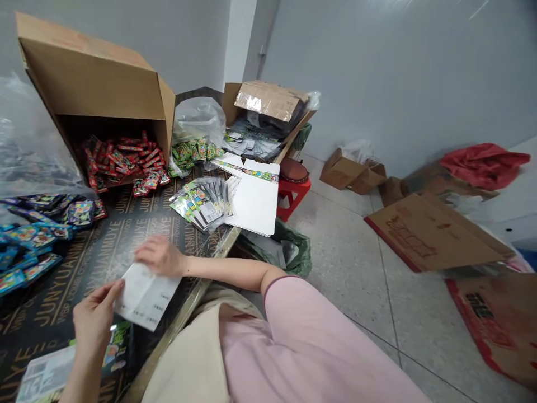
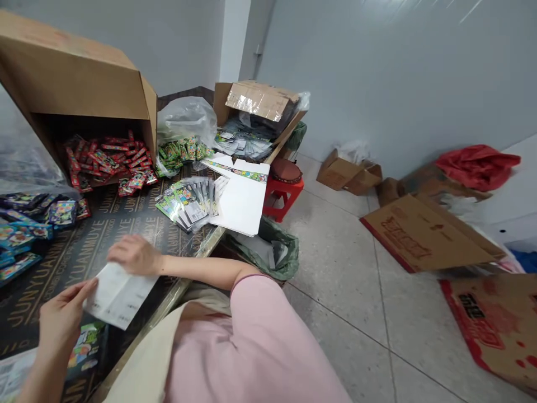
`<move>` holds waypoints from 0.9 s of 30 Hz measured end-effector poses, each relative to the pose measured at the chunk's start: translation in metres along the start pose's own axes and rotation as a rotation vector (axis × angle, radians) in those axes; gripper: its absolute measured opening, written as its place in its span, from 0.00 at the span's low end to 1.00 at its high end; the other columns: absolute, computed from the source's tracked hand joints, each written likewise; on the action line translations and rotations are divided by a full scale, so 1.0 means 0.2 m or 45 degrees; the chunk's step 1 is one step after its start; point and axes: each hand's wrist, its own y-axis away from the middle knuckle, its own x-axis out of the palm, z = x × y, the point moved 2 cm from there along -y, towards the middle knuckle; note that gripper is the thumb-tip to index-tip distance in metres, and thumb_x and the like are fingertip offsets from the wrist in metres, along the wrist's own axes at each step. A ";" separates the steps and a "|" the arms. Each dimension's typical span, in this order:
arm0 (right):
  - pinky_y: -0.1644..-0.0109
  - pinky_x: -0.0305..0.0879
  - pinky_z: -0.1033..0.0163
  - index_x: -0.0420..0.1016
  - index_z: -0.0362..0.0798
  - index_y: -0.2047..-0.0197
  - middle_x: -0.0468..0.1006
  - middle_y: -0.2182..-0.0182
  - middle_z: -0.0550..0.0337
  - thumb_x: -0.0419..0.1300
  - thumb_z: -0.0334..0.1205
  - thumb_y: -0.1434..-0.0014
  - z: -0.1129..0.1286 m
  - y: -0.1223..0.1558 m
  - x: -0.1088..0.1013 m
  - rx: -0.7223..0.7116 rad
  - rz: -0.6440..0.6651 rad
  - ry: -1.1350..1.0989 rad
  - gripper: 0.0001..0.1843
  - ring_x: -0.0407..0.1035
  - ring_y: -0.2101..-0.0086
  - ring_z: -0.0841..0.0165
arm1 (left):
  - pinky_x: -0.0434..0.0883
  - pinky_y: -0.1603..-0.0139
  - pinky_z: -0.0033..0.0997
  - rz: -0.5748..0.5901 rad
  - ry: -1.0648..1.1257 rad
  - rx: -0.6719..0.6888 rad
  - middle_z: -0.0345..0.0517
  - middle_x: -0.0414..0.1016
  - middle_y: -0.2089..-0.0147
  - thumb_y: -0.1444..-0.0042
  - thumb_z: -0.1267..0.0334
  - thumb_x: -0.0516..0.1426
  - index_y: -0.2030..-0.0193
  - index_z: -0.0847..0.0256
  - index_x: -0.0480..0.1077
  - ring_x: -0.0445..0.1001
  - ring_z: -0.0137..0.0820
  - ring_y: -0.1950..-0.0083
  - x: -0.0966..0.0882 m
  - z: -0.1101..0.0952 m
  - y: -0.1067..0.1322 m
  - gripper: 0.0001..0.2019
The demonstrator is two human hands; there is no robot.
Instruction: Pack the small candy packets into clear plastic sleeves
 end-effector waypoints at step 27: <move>0.54 0.70 0.57 0.60 0.54 0.39 0.74 0.62 0.57 0.60 0.48 0.43 0.35 0.00 0.40 0.197 0.152 -1.102 0.29 0.72 0.62 0.65 | 0.69 0.50 0.38 -0.473 0.196 0.006 0.50 0.69 0.50 0.52 0.55 0.65 0.40 0.57 0.57 0.71 0.37 0.50 -0.29 0.02 0.33 0.34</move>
